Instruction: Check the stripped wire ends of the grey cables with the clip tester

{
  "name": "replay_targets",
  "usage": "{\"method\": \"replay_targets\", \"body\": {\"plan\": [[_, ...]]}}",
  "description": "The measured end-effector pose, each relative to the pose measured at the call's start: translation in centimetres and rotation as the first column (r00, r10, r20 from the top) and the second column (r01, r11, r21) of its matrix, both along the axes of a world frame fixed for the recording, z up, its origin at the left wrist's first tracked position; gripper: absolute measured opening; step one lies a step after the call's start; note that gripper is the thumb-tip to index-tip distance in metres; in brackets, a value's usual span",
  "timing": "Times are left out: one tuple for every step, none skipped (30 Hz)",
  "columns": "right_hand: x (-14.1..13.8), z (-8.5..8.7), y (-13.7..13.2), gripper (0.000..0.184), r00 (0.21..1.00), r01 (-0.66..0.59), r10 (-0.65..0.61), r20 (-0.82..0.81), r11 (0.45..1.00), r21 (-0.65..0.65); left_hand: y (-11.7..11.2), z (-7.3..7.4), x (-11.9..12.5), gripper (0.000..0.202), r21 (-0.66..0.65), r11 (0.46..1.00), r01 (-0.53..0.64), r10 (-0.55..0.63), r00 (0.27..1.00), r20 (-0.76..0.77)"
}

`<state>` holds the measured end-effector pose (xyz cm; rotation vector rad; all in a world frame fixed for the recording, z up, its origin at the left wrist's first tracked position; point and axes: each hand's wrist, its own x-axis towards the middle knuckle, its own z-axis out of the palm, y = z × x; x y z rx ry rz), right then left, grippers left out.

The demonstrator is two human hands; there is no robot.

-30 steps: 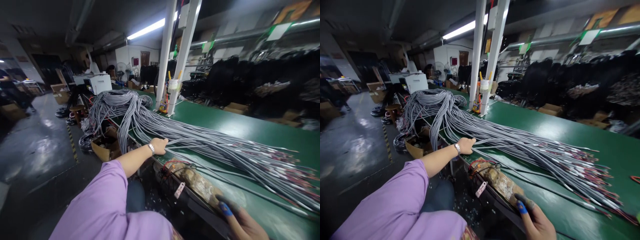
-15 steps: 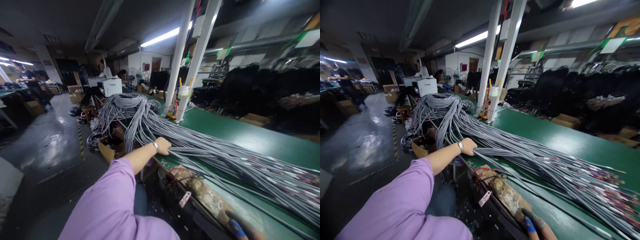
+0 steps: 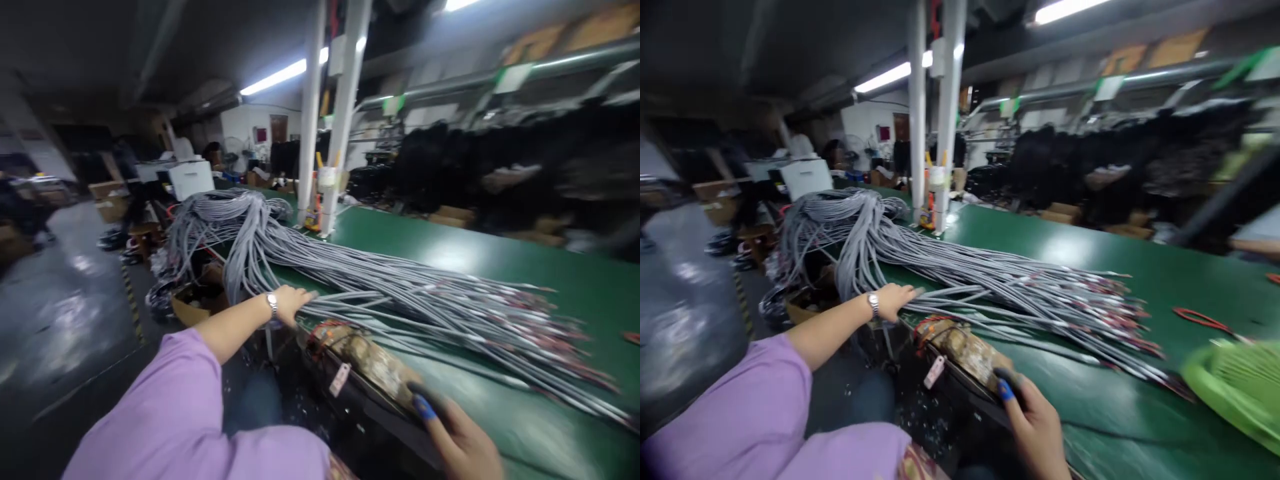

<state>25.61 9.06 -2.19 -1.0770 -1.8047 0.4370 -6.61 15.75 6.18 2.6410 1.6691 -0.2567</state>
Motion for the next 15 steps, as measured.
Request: {"method": "replay_targets", "body": {"plan": [[-0.6, 0.6, -0.5, 0.034, 1.000, -0.010, 0.010, 0.000, 1.000, -0.009, -0.3, 0.3, -0.2, 0.096, 0.005, 1.000, -0.007, 0.007, 1.000, -0.024], [-1.1, 1.2, -0.9, 0.034, 1.000, -0.002, 0.002, -0.013, 1.000, -0.008, -0.4, 0.5, -0.4, 0.097, 0.010, 1.000, -0.017, 0.017, 0.998, -0.052], [-1.6, 1.6, -1.2, 0.033, 1.000, 0.004, -0.005, -0.027, 1.000, -0.013, -0.4, 0.7, -0.7, 0.097, 0.016, 1.000, -0.026, 0.028, 0.996, -0.082], [-2.0, 1.8, -1.4, 0.033, 0.999, 0.006, -0.007, -0.038, 1.000, -0.023, -0.3, 0.9, -0.9, 0.094, 0.018, 0.999, -0.032, 0.034, 0.993, -0.113], [-2.3, 1.8, -1.4, 0.032, 0.999, 0.010, -0.012, -0.053, 0.999, -0.031, -0.2, 1.0, -1.2, 0.091, 0.014, 0.999, -0.033, 0.035, 0.989, -0.145], [-2.5, 1.7, -1.4, 0.031, 0.997, 0.020, -0.022, -0.068, 0.999, -0.033, 0.1, 1.1, -1.5, 0.087, 0.006, 1.000, -0.030, 0.030, 0.984, -0.173], [-2.7, 1.4, -1.2, 0.030, 0.996, 0.032, -0.034, -0.082, 0.999, -0.033, 0.3, 1.1, -1.8, 0.083, -0.003, 1.000, -0.030, 0.029, 0.980, -0.196], [-2.7, 1.0, -1.1, 0.028, 0.994, 0.043, -0.046, -0.095, 0.999, -0.032, 0.6, 1.2, -2.1, 0.075, 0.000, 0.999, -0.037, 0.036, 0.978, -0.203], [-2.7, 0.5, -0.9, 0.027, 0.993, 0.053, -0.056, -0.106, 0.998, -0.032, 0.8, 1.4, -2.4, 0.063, 0.015, 0.999, -0.050, 0.052, 0.980, -0.191], [-2.7, 0.1, -0.7, 0.026, 0.991, 0.063, -0.066, -0.116, 0.998, -0.029, 1.2, 1.7, -2.7, 0.049, 0.040, 0.997, -0.069, 0.074, 0.986, -0.151], [-2.7, -0.4, -0.6, 0.025, 0.990, 0.069, -0.072, -0.124, 0.997, -0.028, 1.6, 2.2, -3.0, 0.037, 0.069, 0.993, -0.094, 0.099, 0.992, -0.077], [-2.6, -0.8, -0.5, 0.024, 0.989, 0.070, -0.073, -0.130, 0.997, -0.029, 2.2, 3.0, -3.3, 0.027, 0.103, 0.987, -0.127, 0.124, 0.992, 0.033], [-2.6, -1.1, -0.4, 0.023, 0.988, 0.068, -0.071, -0.135, 0.997, -0.032, 2.9, 4.0, -3.6, 0.022, 0.143, 0.976, -0.164, 0.139, 0.976, 0.167], [-2.6, -1.2, -0.3, 0.023, 0.988, 0.063, -0.068, -0.139, 0.997, -0.035, 3.7, 5.2, -3.8, 0.019, 0.183, 0.962, -0.205, 0.142, 0.941, 0.309], [-2.6, -1.3, -0.2, 0.023, 0.988, 0.060, -0.065, -0.144, 0.997, -0.037, 4.7, 6.6, -3.9, 0.018, 0.215, 0.943, -0.256, 0.137, 0.883, 0.449]]}}
